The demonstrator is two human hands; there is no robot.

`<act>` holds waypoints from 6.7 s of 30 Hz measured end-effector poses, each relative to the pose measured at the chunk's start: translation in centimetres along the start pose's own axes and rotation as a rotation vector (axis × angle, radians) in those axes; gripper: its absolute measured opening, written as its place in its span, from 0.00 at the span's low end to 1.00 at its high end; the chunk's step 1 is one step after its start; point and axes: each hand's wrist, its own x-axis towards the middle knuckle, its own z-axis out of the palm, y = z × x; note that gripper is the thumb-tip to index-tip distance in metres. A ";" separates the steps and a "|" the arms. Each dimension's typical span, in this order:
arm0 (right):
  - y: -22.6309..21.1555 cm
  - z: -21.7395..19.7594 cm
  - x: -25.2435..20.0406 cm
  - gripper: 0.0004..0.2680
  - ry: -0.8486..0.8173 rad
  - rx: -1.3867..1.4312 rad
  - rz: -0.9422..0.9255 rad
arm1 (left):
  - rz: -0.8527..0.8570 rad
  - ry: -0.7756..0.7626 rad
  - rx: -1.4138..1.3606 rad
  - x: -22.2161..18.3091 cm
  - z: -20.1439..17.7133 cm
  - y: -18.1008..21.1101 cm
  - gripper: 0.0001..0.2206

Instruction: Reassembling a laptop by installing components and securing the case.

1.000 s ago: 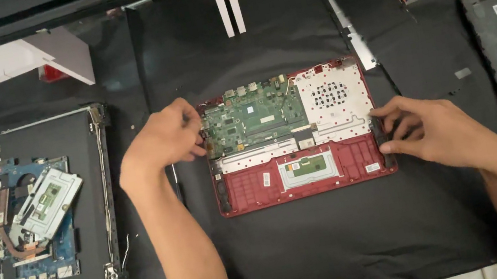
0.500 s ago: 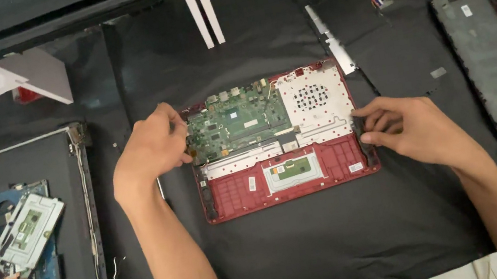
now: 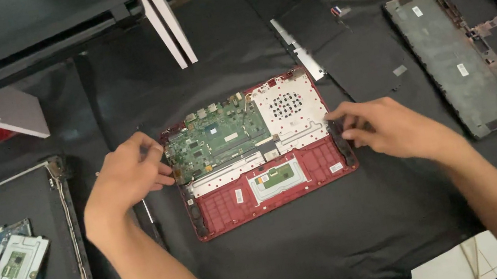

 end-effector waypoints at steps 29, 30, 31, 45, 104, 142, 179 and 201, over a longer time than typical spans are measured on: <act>6.2 -1.0 3.1 0.40 0.628 -0.321 0.243 | 0.160 0.152 0.081 -4.5 -2.4 0.9 0.13; 6.1 -1.0 3.0 0.40 0.629 -0.323 0.225 | 0.138 0.145 0.078 -4.6 -2.4 1.0 0.14; 6.0 -1.2 2.8 0.40 0.629 -0.321 0.223 | 0.136 0.148 0.080 -4.5 -2.4 0.9 0.14; 0.7 0.2 0.9 0.43 0.448 -0.227 -0.387 | 0.721 0.166 -0.136 -4.9 1.2 5.2 0.24; 1.6 2.4 2.1 0.09 0.253 -0.072 -0.254 | 0.334 0.208 -0.113 -8.1 5.5 -4.4 0.19; -11.5 14.0 9.3 0.07 0.133 -0.171 -0.650 | 0.568 0.414 -0.062 -7.2 6.0 -5.4 0.07; -11.0 14.6 9.0 0.07 0.202 -0.107 -0.708 | 0.586 0.472 -0.020 -6.8 6.6 -5.3 0.08; -10.8 14.5 9.1 0.11 0.177 -0.157 -0.740 | 0.531 0.526 0.018 -6.6 6.7 -4.9 0.06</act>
